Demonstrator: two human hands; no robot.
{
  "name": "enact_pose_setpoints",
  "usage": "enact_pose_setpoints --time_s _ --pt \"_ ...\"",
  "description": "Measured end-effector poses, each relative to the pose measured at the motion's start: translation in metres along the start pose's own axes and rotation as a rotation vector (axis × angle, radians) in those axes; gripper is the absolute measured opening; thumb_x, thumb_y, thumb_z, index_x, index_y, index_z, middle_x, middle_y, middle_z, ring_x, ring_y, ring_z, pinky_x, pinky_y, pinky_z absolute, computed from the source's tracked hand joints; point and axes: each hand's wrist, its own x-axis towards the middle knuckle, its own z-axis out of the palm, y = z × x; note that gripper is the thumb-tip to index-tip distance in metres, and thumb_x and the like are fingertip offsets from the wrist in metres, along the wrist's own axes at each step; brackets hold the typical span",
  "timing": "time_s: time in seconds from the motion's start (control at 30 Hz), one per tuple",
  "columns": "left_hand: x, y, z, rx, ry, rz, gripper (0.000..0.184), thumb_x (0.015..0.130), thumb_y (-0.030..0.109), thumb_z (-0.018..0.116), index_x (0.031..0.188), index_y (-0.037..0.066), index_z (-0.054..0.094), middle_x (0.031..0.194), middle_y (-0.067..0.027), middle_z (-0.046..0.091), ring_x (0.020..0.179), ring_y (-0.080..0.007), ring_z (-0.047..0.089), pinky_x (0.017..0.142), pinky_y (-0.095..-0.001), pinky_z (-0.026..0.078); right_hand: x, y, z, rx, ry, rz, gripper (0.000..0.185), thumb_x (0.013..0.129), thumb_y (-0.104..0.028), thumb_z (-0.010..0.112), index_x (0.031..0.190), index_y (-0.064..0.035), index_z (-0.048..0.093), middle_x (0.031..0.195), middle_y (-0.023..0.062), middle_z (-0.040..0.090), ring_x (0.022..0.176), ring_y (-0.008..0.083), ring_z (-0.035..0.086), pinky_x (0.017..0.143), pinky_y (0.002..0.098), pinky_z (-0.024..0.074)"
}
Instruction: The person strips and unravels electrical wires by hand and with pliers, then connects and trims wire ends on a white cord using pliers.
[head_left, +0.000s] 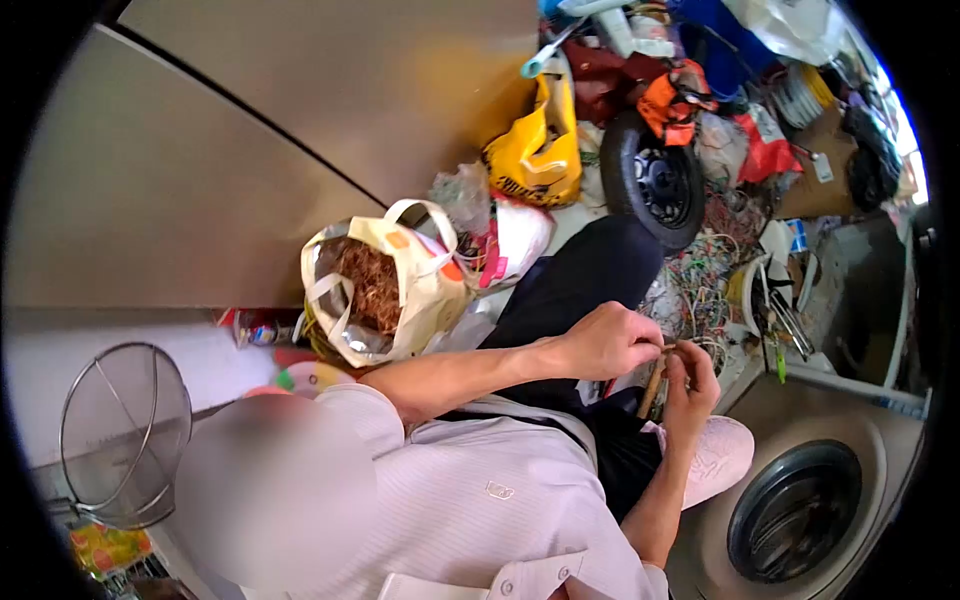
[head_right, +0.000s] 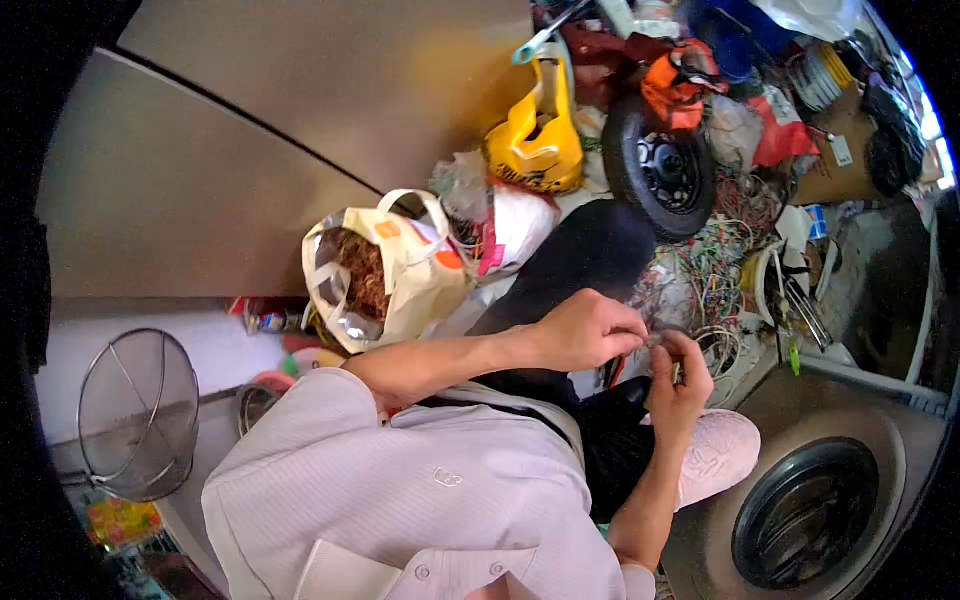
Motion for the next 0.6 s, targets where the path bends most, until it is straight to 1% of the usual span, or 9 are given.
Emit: enact_pose_setpoints --time_s 0.03,0.07,0.1,0.13,0.2,0.27,0.37,0.47,0.6 --pt "-0.006 0.001 -0.006 -0.071 0.076 -0.03 0.014 0.086 0.011 0.063 0.091 0.001 0.072 0.078 -0.0136 0.071 0.067 -0.0233 0.07 0.063 -0.0353 0.053 0.001 0.006 0.001 0.005 -0.022 0.001 0.012 0.09 0.001 0.065 0.102 0.0031 0.065 0.084 0.0057 0.065 0.078 0.0115 0.06 0.071 0.0262 0.049" --pt "-0.015 -0.002 -0.008 -0.097 0.183 -0.044 0.012 0.086 0.009 0.065 0.092 0.001 0.072 0.075 -0.0112 0.071 0.066 -0.0173 0.068 0.061 -0.0326 0.052 0.004 0.012 0.002 -0.052 -0.04 -0.032 0.013 0.092 -0.001 0.063 0.103 0.0031 0.065 0.083 0.0041 0.064 0.075 0.01 0.059 0.068 0.0246 0.0483" --pt "-0.026 0.015 -0.024 -0.231 0.184 -0.202 0.015 0.089 0.009 0.064 0.099 0.001 0.071 0.076 -0.0067 0.071 0.067 -0.0113 0.066 0.061 -0.0289 0.052 0.004 0.016 0.003 -0.109 -0.055 -0.066 0.013 0.094 -0.003 0.061 0.105 0.003 0.065 0.082 0.0026 0.063 0.073 0.0085 0.058 0.066 0.023 0.0477" --pt "-0.037 0.009 -0.031 -0.354 0.26 -0.265 0.017 0.09 0.009 0.063 0.103 0.0 0.069 0.077 -0.0068 0.071 0.066 -0.011 0.065 0.06 -0.027 0.052 0.005 0.017 0.005 -0.125 -0.049 -0.019 0.01 0.092 -0.001 0.063 0.101 0.0022 0.065 0.08 0.0052 0.063 0.074 0.011 0.059 0.069 0.0251 0.0481" --pt "-0.062 0.006 -0.05 -0.497 0.344 -0.388 0.022 0.093 0.01 0.06 0.11 0.0 0.067 0.081 -0.0055 0.07 0.065 -0.0087 0.063 0.059 -0.0223 0.05 0.004 0.023 0.004 -0.149 -0.092 0.021 0.009 0.092 -0.001 0.062 0.099 0.0019 0.066 0.08 0.0049 0.063 0.073 0.0117 0.059 0.068 0.0259 0.0484" --pt "-0.091 -0.002 -0.075 -0.523 0.538 -0.388 0.024 0.095 0.011 0.058 0.115 -0.001 0.063 0.085 -0.0066 0.07 0.066 -0.0098 0.062 0.059 -0.023 0.051 0.003 0.029 0.004 -0.189 -0.121 0.043 0.007 0.092 -0.002 0.062 0.096 0.0024 0.066 0.078 0.0063 0.064 0.07 0.0142 0.059 0.066 0.029 0.0494" --pt "-0.136 -0.022 -0.103 -0.8 0.925 -0.269 0.021 0.1 0.014 0.054 0.114 0.001 0.061 0.092 -0.0112 0.069 0.071 -0.0137 0.065 0.061 -0.0259 0.053 0.003 0.056 0.002 -0.276 -0.135 -0.009 0.01 0.091 -0.003 0.063 0.097 0.0031 0.066 0.078 0.01 0.065 0.071 0.0165 0.061 0.067 0.0306 0.0499" --pt "-0.178 -0.041 -0.126 -0.858 1.052 -0.242 0.018 0.101 0.014 0.054 0.114 0.002 0.059 0.098 -0.014 0.07 0.076 -0.0175 0.068 0.063 -0.0273 0.055 0.004 0.075 0.001 -0.323 -0.164 0.036 0.012 0.09 -0.005 0.063 0.099 0.0031 0.066 0.08 0.0135 0.066 0.071 0.0197 0.062 0.069 0.0323 0.0501" --pt "-0.202 -0.047 -0.139 -0.882 1.1 -0.251 0.018 0.101 0.013 0.053 0.115 0.003 0.059 0.1 -0.016 0.07 0.079 -0.0193 0.069 0.064 -0.0268 0.057 0.006 0.065 0.003 -0.41 -0.162 0.024 0.013 0.09 -0.006 0.063 0.099 0.0026 0.066 0.078 0.0136 0.066 0.07 0.0217 0.063 0.068 0.0333 0.0502"
